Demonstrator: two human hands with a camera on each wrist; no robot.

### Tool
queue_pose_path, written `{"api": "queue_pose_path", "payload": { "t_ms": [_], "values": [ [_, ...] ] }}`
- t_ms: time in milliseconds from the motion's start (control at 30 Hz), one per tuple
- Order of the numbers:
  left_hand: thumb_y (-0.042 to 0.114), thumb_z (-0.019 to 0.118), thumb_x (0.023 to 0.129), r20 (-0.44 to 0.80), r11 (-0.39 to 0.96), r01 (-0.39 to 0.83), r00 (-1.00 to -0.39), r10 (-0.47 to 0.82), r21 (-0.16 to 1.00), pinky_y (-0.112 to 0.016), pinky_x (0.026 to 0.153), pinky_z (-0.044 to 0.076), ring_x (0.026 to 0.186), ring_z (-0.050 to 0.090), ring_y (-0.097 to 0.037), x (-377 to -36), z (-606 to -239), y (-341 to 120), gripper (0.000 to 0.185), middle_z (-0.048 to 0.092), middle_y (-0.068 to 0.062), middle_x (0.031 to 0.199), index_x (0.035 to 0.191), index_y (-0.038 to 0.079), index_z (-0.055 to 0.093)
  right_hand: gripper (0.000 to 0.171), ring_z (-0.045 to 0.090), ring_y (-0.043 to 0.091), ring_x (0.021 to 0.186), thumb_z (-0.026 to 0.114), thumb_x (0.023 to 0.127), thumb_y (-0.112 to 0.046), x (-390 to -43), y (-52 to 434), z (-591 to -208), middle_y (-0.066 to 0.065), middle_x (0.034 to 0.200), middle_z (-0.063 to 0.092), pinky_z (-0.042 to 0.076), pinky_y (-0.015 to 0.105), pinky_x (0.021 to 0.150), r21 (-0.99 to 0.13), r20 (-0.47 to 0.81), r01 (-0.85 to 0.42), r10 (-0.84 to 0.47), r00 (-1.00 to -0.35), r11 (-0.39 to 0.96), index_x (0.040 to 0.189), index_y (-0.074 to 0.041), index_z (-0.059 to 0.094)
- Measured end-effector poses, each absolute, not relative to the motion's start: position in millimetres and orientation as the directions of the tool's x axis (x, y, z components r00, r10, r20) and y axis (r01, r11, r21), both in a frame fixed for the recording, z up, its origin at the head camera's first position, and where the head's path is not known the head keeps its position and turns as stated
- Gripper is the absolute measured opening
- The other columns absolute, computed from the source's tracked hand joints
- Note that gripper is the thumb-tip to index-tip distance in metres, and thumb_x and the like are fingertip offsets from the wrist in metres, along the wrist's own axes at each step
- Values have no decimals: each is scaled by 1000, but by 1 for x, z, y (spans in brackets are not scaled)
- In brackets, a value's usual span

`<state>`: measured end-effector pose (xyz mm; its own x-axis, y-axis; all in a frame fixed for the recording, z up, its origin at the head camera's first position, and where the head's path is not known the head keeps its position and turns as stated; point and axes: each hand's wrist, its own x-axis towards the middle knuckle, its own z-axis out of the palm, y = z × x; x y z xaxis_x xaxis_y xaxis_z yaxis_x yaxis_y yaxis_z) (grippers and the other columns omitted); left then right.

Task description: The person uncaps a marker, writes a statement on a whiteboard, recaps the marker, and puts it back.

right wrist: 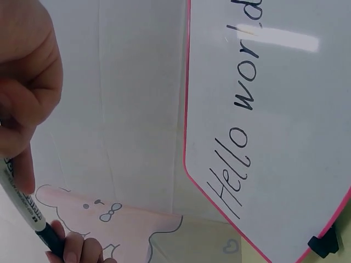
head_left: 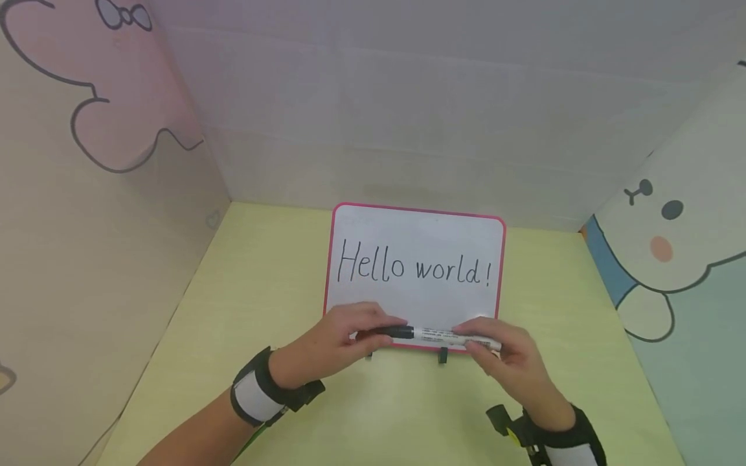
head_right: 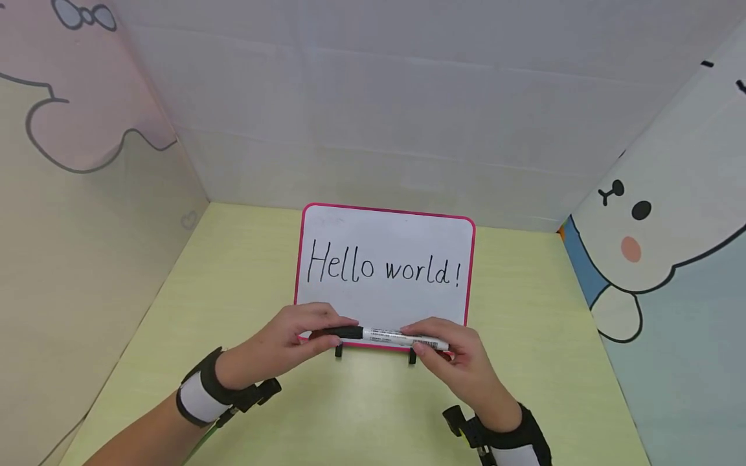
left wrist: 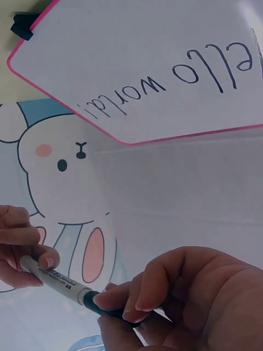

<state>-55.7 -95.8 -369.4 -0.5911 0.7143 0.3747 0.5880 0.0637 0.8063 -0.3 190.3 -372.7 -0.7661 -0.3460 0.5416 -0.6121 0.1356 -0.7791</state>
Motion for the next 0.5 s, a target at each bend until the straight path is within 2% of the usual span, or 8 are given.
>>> {"api": "queue_pose_path", "payload": {
  "t_ms": [67, 133, 300, 400, 500],
  "values": [
    [16, 63, 91, 359, 75, 591, -580, 731, 803, -16, 58, 43, 73, 51, -3, -55, -367, -96, 27, 61, 4, 84, 117, 9, 66, 38, 58, 10, 80, 60, 80, 16, -1, 191, -369, -1, 105, 68, 49, 15, 66, -752, 529, -630, -393, -752, 194, 111, -5, 67],
    [17, 63, 91, 331, 106, 590, -582, 743, 800, -16, 58, 43, 71, 50, -2, -55, -363, -97, 26, 60, 5, 83, 116, 10, 67, 35, 59, 10, 84, 64, 80, 12, -1, 191, -365, 0, 103, 68, 50, 16, 70, -718, 517, -650, -436, -737, 249, 111, -5, 67],
    [26, 60, 93, 146, 277, 543, -610, 779, 793, -17, 66, 47, 77, 53, -4, -50, -356, -98, 18, 59, 11, 86, 108, 17, 66, 37, 59, 5, 81, 69, 81, 0, 5, 186, -359, 0, 100, 69, 49, 11, 65, -597, 426, -681, -551, -717, 423, 117, -9, 64],
    [32, 53, 97, 38, 390, 549, -612, 790, 739, -17, 67, 46, 77, 52, -4, -47, -357, -97, 18, 55, 14, 83, 104, 19, 62, 36, 55, 0, 73, 69, 85, -12, 10, 179, -359, -7, 94, 67, 42, 5, 61, -446, 382, -705, -595, -707, 552, 120, -14, 62],
    [35, 43, 101, -2, 454, 600, -602, 798, 658, -16, 61, 41, 69, 47, -3, -45, -360, -95, 21, 46, 13, 74, 96, 21, 57, 31, 47, -2, 67, 64, 90, -23, 14, 172, -361, -13, 82, 59, 33, 4, 57, -287, 396, -722, -608, -688, 630, 120, -16, 62]
  ]
}}
